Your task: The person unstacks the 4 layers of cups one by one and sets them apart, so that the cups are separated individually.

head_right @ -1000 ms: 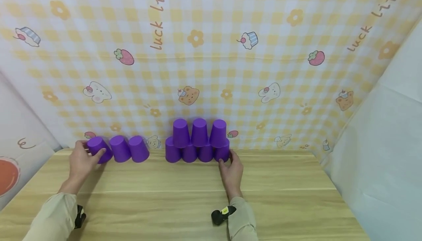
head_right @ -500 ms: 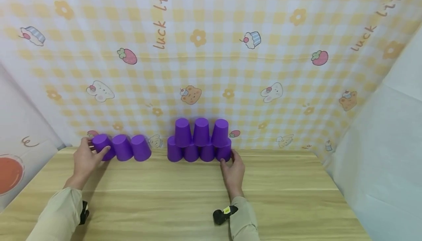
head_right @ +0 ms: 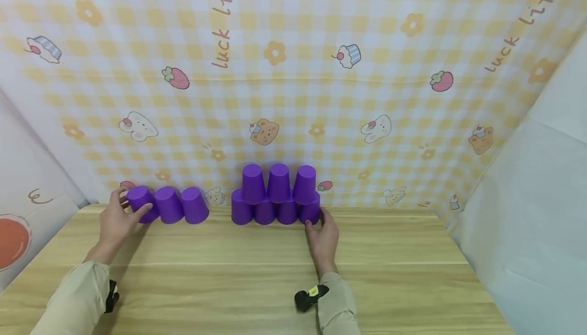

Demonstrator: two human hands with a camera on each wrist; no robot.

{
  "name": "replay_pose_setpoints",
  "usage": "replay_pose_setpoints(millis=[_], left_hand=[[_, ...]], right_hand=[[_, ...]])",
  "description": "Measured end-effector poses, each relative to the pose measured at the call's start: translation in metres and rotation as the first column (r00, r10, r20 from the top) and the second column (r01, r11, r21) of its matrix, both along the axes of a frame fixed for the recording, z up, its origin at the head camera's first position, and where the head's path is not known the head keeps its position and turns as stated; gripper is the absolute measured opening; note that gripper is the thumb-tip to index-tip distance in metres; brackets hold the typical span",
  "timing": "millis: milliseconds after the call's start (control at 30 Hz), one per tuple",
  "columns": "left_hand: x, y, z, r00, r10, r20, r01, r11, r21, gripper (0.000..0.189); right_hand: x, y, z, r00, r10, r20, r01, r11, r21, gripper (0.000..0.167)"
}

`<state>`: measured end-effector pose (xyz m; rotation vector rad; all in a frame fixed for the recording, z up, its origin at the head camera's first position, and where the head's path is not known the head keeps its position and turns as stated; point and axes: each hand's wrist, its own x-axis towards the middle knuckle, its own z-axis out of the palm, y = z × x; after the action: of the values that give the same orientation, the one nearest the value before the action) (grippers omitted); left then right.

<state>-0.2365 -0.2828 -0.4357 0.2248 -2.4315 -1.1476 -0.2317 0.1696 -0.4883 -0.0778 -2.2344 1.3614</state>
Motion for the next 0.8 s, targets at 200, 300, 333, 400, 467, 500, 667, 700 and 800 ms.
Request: replay_pose_setpoints(millis=[200, 300, 333, 400, 467, 500, 667, 700, 800], left_hand=[[0.011, 0.000, 0.012, 0.997, -0.025, 0.076, 0.025, 1.000, 0.009, 0.076], [0.015, 0.003, 0.022, 0.999, 0.018, 0.037, -0.019, 0.999, 0.034, 0.069], [0.016, 0.004, 0.026, 0.999, 0.036, 0.014, -0.037, 0.999, 0.037, 0.067], [0.018, 0.009, 0.034, 0.997, 0.069, -0.047, -0.066, 0.996, 0.059, 0.063], [0.018, 0.014, 0.044, 0.990, 0.090, -0.111, -0.081, 0.993, 0.082, 0.061], [0.019, 0.017, 0.048, 0.984, 0.095, -0.148, -0.081, 0.992, 0.093, 0.060], [0.018, 0.035, 0.070, 0.954, 0.067, -0.292, -0.037, 0.993, 0.109, 0.059], [0.017, 0.039, 0.074, 0.948, 0.058, -0.312, -0.028, 0.994, 0.102, 0.058], [0.017, 0.051, 0.083, 0.932, 0.041, -0.360, -0.009, 0.996, 0.091, 0.056]], right_hand=[[0.000, 0.000, 0.000, 1.000, 0.000, 0.002, 0.000, 1.000, 0.005, 0.046], [0.001, 0.001, 0.000, 1.000, 0.001, -0.001, -0.001, 1.000, 0.003, 0.046], [0.001, 0.000, 0.000, 1.000, 0.001, -0.001, -0.001, 1.000, 0.003, 0.046], [0.002, 0.000, 0.001, 1.000, -0.001, -0.001, 0.001, 1.000, 0.004, 0.046], [0.002, -0.001, 0.001, 1.000, -0.002, 0.002, 0.002, 1.000, 0.006, 0.047], [0.003, -0.001, 0.002, 1.000, -0.003, 0.003, 0.003, 1.000, 0.006, 0.047], [0.002, 0.000, 0.001, 1.000, -0.006, 0.002, 0.006, 1.000, 0.009, 0.047], [0.002, 0.000, 0.001, 1.000, -0.006, 0.001, 0.006, 1.000, 0.009, 0.047], [0.001, 0.000, 0.000, 1.000, -0.004, 0.003, 0.004, 1.000, 0.011, 0.047]])
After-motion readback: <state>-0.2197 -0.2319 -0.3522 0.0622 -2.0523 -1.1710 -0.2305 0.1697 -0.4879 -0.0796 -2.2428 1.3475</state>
